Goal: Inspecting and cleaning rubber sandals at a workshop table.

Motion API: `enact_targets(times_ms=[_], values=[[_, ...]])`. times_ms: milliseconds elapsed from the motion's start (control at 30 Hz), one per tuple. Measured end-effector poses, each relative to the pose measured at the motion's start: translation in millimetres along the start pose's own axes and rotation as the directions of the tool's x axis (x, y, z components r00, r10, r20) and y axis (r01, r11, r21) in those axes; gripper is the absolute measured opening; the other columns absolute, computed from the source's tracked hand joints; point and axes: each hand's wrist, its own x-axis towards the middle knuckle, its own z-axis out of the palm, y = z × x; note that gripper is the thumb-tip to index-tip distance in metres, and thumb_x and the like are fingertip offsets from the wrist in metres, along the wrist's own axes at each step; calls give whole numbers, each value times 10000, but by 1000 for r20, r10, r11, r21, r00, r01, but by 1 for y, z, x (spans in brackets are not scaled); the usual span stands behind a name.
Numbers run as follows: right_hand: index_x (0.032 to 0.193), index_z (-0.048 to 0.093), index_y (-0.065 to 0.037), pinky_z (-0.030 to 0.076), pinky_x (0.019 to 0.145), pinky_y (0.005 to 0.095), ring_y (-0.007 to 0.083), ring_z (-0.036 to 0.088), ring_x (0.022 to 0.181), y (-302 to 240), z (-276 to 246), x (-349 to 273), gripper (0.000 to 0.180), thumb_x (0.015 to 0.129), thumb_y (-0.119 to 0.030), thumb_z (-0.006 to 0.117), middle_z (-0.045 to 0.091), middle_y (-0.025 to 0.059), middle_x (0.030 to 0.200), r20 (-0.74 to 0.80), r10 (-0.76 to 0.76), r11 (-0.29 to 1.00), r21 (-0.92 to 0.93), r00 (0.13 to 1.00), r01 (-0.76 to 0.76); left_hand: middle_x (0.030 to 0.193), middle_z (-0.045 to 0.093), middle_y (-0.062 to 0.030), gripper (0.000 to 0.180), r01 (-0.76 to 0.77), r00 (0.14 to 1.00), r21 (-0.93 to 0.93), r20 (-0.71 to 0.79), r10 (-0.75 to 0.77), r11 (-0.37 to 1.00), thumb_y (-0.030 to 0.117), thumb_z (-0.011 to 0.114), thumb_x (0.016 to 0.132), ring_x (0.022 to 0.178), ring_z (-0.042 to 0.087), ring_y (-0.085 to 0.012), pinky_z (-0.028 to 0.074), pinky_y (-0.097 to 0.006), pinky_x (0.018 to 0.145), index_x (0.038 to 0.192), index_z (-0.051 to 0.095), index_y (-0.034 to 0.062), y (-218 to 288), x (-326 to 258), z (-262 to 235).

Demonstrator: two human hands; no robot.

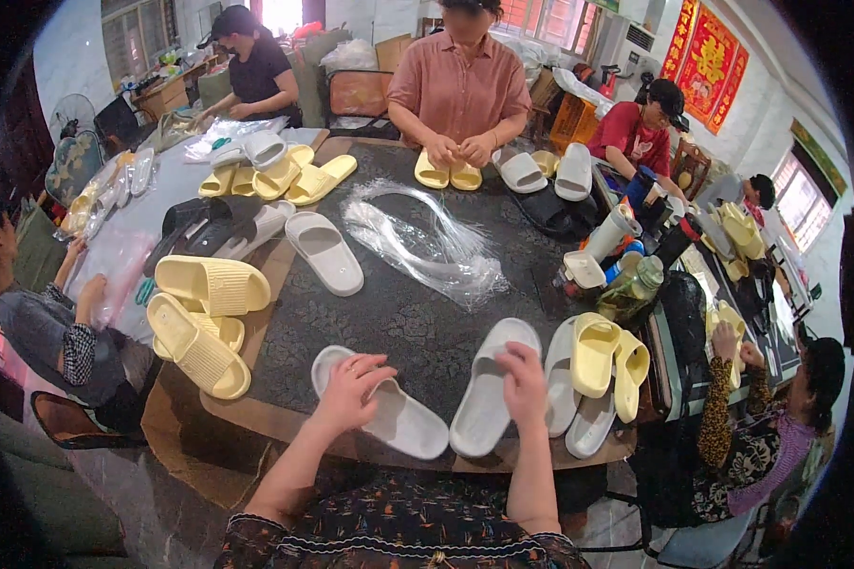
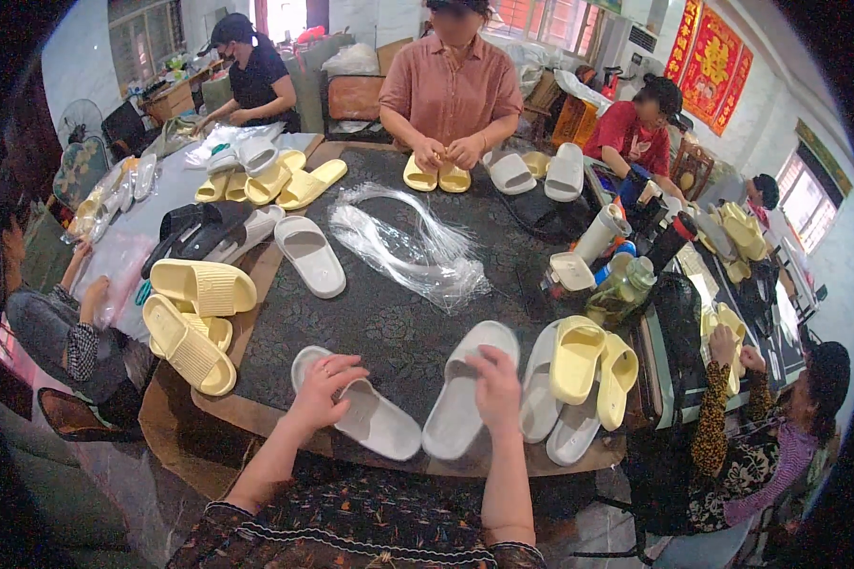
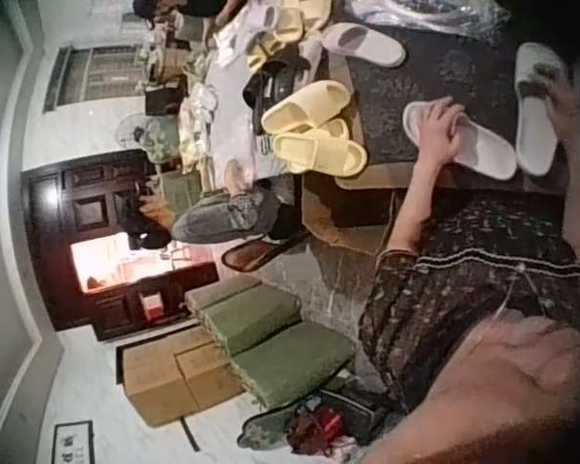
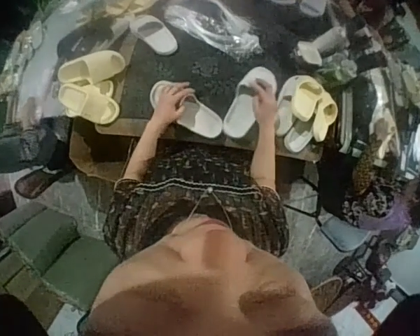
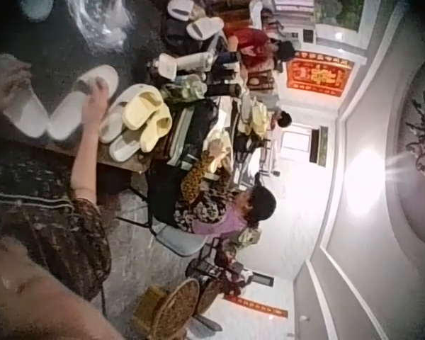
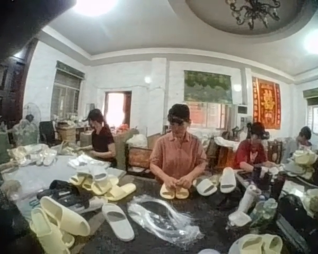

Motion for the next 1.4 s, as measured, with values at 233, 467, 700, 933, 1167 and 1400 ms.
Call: enact_targets(times_ms=[233,467,700,933,1167,1400], values=[[980,686,-134,456,881,390,273,556,1014,-17,47,6,380,654,54,635,576,89,1030,289,-262,963,137,921,231,1216,570,-107,427,-323,926,-161,151,347,933,-60,543,699,1171,512,-294,387,-438,1024,1099,600,76,-15,53,0],[996,667,-86,444,900,391,262,558,1034,-19,72,17,296,708,-20,652,592,75,1039,365,-249,950,273,897,152,1164,612,-75,409,-298,954,22,-29,299,954,15,601,715,1092,575,-268,449,-411,956,1115,615,103,-11,53,38],[1020,641,-34,498,706,315,169,618,728,55,73,48,233,814,-139,669,643,49,850,-66,355,889,331,932,-316,1143,621,-22,445,-223,963,154,-117,242,963,50,595,723,1122,566,-220,430,-411,972,1149,620,175,-4,44,40],[1092,611,-10,506,649,293,156,644,647,121,86,77,392,844,-312,648,678,85,826,-5,562,826,-48,827,-561,1138,625,-14,441,-218,962,149,-132,238,964,51,600,715,1127,563,-213,429,-407,973,1139,625,171,-7,44,43],[1002,625,-26,494,610,305,141,632,661,124,101,76,310,817,-270,675,650,58,736,-185,493,827,-204,850,-524,1126,631,-11,419,-202,965,140,-139,221,969,52,601,714,1114,570,-214,433,-399,966,1116,634,167,-5,45,44],[821,647,-110,483,624,384,246,610,680,66,101,74,201,764,-295,698,595,42,734,7,348,925,-168,938,-342,1114,634,-21,412,-210,963,133,-146,229,969,49,593,718,1109,573,-217,438,-403,957,1112,636,165,-7,45,40]])
